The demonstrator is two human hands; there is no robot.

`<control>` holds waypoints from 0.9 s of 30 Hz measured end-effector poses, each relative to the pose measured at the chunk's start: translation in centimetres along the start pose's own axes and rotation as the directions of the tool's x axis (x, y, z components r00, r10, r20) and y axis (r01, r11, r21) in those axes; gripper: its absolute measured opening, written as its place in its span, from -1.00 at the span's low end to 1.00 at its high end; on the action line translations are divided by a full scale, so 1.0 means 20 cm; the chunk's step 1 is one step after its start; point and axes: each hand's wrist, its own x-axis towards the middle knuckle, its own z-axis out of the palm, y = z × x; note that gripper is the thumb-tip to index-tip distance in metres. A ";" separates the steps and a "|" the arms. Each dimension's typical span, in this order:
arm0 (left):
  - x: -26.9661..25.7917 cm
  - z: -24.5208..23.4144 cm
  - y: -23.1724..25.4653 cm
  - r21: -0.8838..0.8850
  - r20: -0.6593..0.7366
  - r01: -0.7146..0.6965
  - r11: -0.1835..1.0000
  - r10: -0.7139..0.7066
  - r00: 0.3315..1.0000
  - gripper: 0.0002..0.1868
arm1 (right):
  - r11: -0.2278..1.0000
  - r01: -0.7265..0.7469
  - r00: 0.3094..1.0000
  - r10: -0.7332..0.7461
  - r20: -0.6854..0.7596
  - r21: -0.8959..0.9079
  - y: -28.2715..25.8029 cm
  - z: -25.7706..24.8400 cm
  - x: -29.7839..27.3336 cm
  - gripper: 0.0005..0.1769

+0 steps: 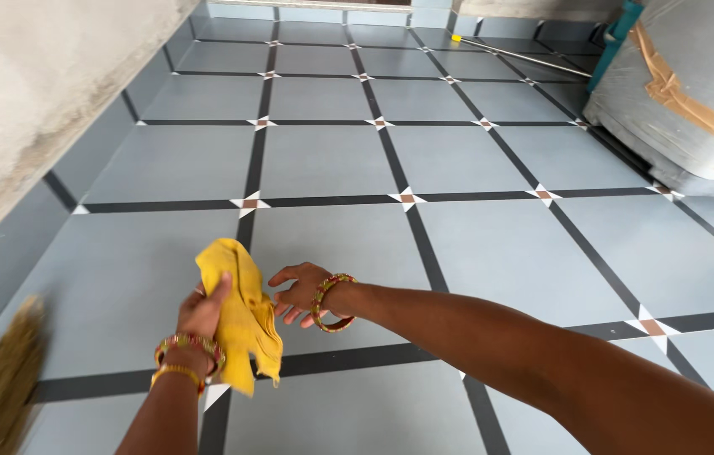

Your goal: The person sweeps the floor with a broom and then wipes the tiles by hand using a yellow cloth.

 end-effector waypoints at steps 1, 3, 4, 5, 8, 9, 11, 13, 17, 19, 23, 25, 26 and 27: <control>-0.01 0.01 -0.04 0.049 0.009 0.047 0.998 -0.047 0.999 -0.46 | 1.000 -0.006 0.999 0.006 -0.032 -0.016 0.03 -0.03 -0.01 -0.53; -0.02 -0.02 -0.10 0.131 -0.076 0.075 0.989 -0.066 0.995 -0.42 | 0.999 -0.017 0.996 0.013 -0.086 -0.045 0.08 -0.07 0.01 -0.53; -0.01 -0.05 -0.13 0.170 -0.123 0.092 0.981 -0.071 0.990 -0.41 | 0.997 -0.041 0.993 0.034 -0.116 -0.061 0.11 -0.09 0.00 -0.54; 0.01 -0.07 -0.14 0.154 -0.143 0.089 0.984 -0.067 0.987 -0.40 | 0.995 -0.066 0.988 0.055 -0.146 -0.076 0.16 -0.11 -0.01 -0.56; 0.05 -0.07 -0.10 0.135 -0.166 0.092 0.987 -0.069 0.984 -0.40 | 0.992 -0.055 0.968 0.025 -0.250 -0.112 0.22 -0.15 0.00 -0.58; 0.06 -0.03 -0.04 0.146 -0.143 0.107 0.983 -0.086 0.986 -0.40 | 0.991 -0.041 0.958 0.004 -0.286 -0.125 0.24 -0.16 0.01 -0.59; 0.10 0.12 0.07 0.123 -0.050 0.078 0.989 -0.072 0.996 -0.41 | 0.978 0.074 0.884 -0.156 -0.441 -0.196 0.26 -0.20 0.03 -0.64; 0.10 0.32 0.14 0.023 0.057 -0.004 1.000 0.003 0.998 -0.41 | 0.962 0.129 0.784 -0.246 -0.570 -0.239 0.27 -0.26 0.05 -0.65; 0.08 0.58 0.14 0.194 0.032 -0.138 0.971 0.135 0.990 -0.36 | 0.954 0.136 0.643 -0.290 -0.709 -0.267 0.32 -0.43 0.07 -0.62; 0.05 0.61 0.08 0.525 -0.074 -0.076 0.848 0.135 0.988 -0.23 | 0.951 0.097 0.638 -0.286 -0.715 -0.294 0.39 -0.48 0.05 -0.60; -0.06 0.59 -0.14 0.923 -0.132 0.057 0.381 0.174 0.976 0.14 | 0.947 -0.057 0.730 -0.176 -0.661 -0.315 0.54 -0.57 -0.01 -0.52; -0.08 0.61 -0.23 0.990 0.024 -0.052 0.130 0.205 0.978 0.26 | 0.929 -0.116 0.769 -0.141 -0.624 -0.353 0.58 -0.60 -0.04 -0.48; -0.10 0.63 -0.29 0.991 0.134 -0.134 -0.013 0.195 0.972 0.31 | 0.911 -0.138 0.781 -0.141 -0.608 -0.389 0.60 -0.61 -0.06 -0.47; -0.12 0.66 -0.33 0.964 0.241 -0.217 -0.153 0.167 0.956 0.35 | 0.891 -0.160 0.794 -0.140 -0.592 -0.425 0.62 -0.62 -0.08 -0.46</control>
